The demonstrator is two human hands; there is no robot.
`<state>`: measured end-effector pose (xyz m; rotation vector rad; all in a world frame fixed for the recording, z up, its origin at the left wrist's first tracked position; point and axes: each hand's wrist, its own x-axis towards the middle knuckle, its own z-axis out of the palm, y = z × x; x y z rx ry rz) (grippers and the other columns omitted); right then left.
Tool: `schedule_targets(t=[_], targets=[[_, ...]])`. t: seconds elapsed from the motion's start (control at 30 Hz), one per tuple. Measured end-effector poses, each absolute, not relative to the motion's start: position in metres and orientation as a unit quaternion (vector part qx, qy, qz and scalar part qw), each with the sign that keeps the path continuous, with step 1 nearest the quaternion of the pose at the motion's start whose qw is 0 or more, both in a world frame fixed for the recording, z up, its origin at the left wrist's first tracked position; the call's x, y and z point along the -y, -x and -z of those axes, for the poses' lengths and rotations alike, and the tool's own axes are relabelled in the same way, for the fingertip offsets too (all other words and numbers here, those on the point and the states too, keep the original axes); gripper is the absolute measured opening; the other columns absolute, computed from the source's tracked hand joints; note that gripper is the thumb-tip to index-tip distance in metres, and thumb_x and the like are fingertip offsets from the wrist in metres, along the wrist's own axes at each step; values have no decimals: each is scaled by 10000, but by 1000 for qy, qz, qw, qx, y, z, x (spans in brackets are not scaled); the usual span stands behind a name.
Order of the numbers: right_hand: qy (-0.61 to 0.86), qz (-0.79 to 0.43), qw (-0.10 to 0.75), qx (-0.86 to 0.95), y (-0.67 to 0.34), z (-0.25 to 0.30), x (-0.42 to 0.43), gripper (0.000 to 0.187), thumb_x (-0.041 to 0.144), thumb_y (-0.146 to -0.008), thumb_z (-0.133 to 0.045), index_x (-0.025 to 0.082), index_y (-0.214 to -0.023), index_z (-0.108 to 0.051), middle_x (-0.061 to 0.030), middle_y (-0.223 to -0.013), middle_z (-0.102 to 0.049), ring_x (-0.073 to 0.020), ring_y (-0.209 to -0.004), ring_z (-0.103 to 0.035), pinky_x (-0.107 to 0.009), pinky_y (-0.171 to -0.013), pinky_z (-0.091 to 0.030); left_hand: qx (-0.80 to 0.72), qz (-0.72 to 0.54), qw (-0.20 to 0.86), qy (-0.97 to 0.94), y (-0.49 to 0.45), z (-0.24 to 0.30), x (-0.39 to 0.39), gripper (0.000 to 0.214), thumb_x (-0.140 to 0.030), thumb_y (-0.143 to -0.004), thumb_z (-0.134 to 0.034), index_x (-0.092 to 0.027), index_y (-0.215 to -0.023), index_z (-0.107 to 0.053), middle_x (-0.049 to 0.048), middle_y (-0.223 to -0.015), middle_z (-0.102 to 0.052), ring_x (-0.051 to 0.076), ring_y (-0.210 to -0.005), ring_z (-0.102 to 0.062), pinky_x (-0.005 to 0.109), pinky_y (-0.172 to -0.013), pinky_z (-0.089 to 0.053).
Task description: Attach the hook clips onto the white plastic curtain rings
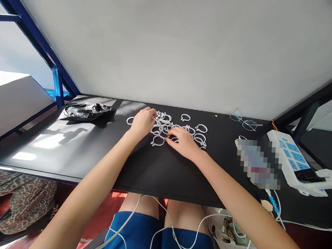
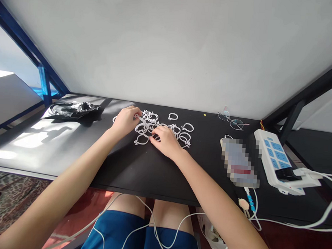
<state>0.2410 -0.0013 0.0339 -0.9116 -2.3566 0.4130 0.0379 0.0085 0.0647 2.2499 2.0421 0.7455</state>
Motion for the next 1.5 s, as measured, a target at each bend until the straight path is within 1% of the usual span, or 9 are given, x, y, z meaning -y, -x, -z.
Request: schedule_targets(t=[0.23,0.4,0.63,0.77,0.9,1.07,1.27,1.37,1.5], targets=[[340,-150,284,884,-241,-34,1,27,220,-851,-611,214,-871,-628,-44,-927,-667,-213,-930,-598,-384,-865,-474,-662,-222,-9,-715,-37,-62,-9,257,-118,-792,-456,-212,-944,-641,58,-949,-663,207,-847,-619,271,-654,-446],[343,-152,280,884,-241,-36,2,26,224,-855,-609,212,-864,-630,-45,-918,-664,-213,-925,-597,-384,-863,-475,-664,-234,-13,-711,-36,-63,-9,273,-115,-795,-453,-217,-978,-628,53,-966,-675,206,-872,-621,272,-676,-448],[344,-152,282,883,-241,-36,2,31,229,-853,-611,214,-866,-634,-46,-917,-667,-217,-943,-593,-382,-859,-483,-665,-233,-25,-709,-36,-66,-7,339,-40,-767,-412,-216,-954,-634,51,-986,-687,215,-963,-598,288,-731,-460],[343,-152,283,883,-241,-36,2,32,223,-851,-612,214,-869,-637,-46,-919,-669,-216,-943,-595,-380,-857,-484,-666,-224,-28,-711,-37,-66,-6,342,-40,-771,-401,-209,-945,-642,56,-983,-690,219,-974,-592,286,-734,-465],[344,-156,282,882,-241,-37,2,25,215,-851,-612,214,-865,-633,-45,-925,-670,-218,-939,-594,-382,-862,-480,-673,-204,-25,-710,-38,-67,-6,300,-79,-802,-397,-210,-896,-649,66,-941,-694,232,-912,-616,290,-691,-462],[340,-157,283,883,-241,-36,2,12,212,-855,-612,208,-859,-622,-43,-933,-666,-215,-933,-587,-376,-867,-471,-710,-113,4,-695,-38,-65,-7,255,-128,-811,-421,-186,-855,-666,106,-820,-684,260,-772,-648,321,-666,-472],[342,-161,280,882,-241,-36,2,17,227,-860,-608,215,-861,-621,-40,-927,-660,-214,-937,-587,-372,-865,-469,-712,-69,10,-699,-37,-60,-7,289,-136,-835,-404,-164,-983,-650,130,-956,-677,264,-862,-648,321,-701,-488],[343,-160,280,882,-241,-36,3,15,225,-858,-613,214,-861,-623,-37,-918,-662,-209,-937,-587,-363,-862,-469,-705,-71,-3,-705,-36,-59,-7,274,-130,-844,-407,-166,-981,-642,128,-994,-649,257,-915,-627,302,-704,-485],[343,-155,281,883,-241,-36,3,13,221,-855,-615,212,-862,-623,-35,-912,-666,-206,-930,-587,-358,-855,-468,-696,-59,-12,-716,-34,-59,-6,304,-48,-800,-423,-181,-972,-635,117,-1030,-615,254,-988,-585,284,-700,-480]])
